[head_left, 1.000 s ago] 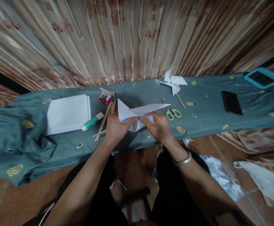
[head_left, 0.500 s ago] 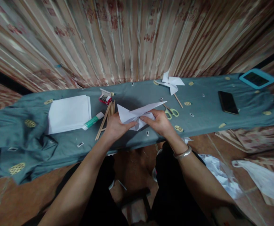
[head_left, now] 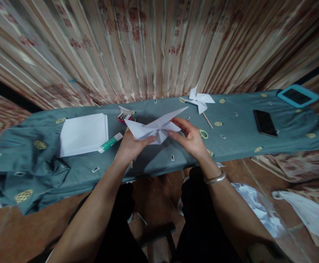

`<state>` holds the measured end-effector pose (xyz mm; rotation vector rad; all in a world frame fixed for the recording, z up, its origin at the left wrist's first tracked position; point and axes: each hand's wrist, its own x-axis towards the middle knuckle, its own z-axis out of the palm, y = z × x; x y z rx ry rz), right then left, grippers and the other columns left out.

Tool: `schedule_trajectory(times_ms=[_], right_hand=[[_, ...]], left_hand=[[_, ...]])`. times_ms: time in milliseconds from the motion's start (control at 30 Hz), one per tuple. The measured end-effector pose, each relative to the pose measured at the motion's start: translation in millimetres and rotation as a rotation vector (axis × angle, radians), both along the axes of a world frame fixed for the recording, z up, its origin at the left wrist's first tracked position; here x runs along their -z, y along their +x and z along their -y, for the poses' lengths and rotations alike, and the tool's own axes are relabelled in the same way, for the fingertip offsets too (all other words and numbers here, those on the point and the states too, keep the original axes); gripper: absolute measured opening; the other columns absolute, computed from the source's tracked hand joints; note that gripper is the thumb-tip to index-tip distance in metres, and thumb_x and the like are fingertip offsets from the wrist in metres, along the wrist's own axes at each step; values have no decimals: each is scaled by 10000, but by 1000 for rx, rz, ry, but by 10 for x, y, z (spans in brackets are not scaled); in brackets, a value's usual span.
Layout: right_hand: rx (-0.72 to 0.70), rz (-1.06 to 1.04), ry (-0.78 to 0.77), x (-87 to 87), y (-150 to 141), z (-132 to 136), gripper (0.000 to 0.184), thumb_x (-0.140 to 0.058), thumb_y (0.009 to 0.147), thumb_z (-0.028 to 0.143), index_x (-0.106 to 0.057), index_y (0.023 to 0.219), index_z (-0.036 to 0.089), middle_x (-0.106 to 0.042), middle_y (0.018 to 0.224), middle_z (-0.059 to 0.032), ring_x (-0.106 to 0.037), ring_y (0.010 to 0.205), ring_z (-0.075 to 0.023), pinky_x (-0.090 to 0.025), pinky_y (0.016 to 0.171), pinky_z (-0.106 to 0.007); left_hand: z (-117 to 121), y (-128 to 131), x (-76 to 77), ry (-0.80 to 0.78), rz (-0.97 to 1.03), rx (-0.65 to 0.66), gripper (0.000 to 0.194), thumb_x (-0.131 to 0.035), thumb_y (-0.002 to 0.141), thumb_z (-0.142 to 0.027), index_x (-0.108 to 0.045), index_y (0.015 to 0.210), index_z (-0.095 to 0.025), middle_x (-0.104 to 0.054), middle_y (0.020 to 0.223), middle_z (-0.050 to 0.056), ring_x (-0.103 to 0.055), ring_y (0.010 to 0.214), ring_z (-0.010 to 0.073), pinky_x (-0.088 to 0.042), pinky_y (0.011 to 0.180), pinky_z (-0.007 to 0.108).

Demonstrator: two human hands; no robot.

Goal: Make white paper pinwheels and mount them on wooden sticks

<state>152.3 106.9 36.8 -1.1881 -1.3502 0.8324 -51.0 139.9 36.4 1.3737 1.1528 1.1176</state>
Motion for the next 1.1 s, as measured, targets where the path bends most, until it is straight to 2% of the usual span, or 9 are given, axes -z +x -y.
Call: schedule_trajectory(times_ms=[100, 200, 267, 433, 567, 667, 833, 933, 1100], right_hand=[[137, -62, 3, 69, 6, -44, 644, -787, 675, 543, -617, 1220, 245, -643, 1288, -110, -596, 1205, -265, -431, 1081, -465], [169, -124, -50, 155, -98, -46, 629, -749, 690, 593, -625, 1185, 224, -675, 1204, -126, -640, 1117, -265, -479, 1019, -470], [106, -133, -99, 195, -227, -7, 564, -735, 707, 588, -657, 1114, 205, -706, 1123, -119, -671, 1022, -250, -513, 963, -442], [-218, -52, -246, 250, -568, 141, 417, -725, 759, 486, -699, 1055, 193, -743, 1004, -88, -703, 901, -224, -555, 830, -375], [-297, -34, -289, 309, -697, 180, 303, -711, 773, 436, -729, 944, 187, -744, 816, -50, -687, 749, -185, -545, 708, -315], [-298, -23, -309, 325, -714, 171, 228, -692, 784, 394, -732, 876, 189, -723, 740, -26, -648, 659, -158, -509, 621, -275], [-291, -76, -291, 257, -662, 139, 221, -687, 770, 393, -712, 816, 178, -695, 712, -9, -608, 626, -134, -469, 606, -257], [-255, -100, -279, 212, -606, 115, 246, -709, 751, 425, -713, 802, 184, -695, 715, -6, -596, 628, -130, -465, 608, -258], [-199, -101, -254, 189, -524, 86, 230, -707, 747, 424, -724, 797, 201, -693, 714, 3, -591, 631, -133, -476, 627, -269]], left_hand=[[-23, 40, -58, -37, 241, -76, 325, -878, 512, -281, -717, 762, -148, -744, 800, 43, -674, 755, 196, -537, 724, 296], [-22, 101, -168, -106, 485, -150, 283, -879, 493, -240, -689, 681, -148, -712, 720, 14, -645, 688, 149, -504, 670, 259], [-18, 129, -246, -144, 612, -170, 301, -884, 468, -202, -685, 686, -147, -697, 700, -4, -629, 667, 121, -481, 633, 230], [-28, 131, -327, -255, 786, -164, 337, -879, 459, -129, -675, 726, -146, -685, 704, -35, -607, 638, 80, -457, 587, 194], [-35, 117, -301, -328, 868, -143, 278, -852, 493, -89, -656, 686, -132, -674, 689, -33, -605, 636, 66, -462, 600, 178], [-24, 122, -279, -335, 870, -130, 243, -840, 521, -93, -672, 692, -131, -679, 694, -22, -621, 658, 78, -491, 653, 196], [11, 146, -235, -266, 774, -45, 241, -877, 501, -164, -706, 670, -141, -714, 752, 4, -658, 761, 110, -512, 775, 230], [30, 166, -188, -244, 674, -9, 295, -884, 482, -189, -749, 743, -165, -740, 813, 12, -666, 804, 123, -500, 805, 239], [63, 195, -72, -262, 408, -40, 372, -885, 489, -272, -773, 826, -160, -760, 841, 58, -681, 813, 175, -508, 809, 295]])
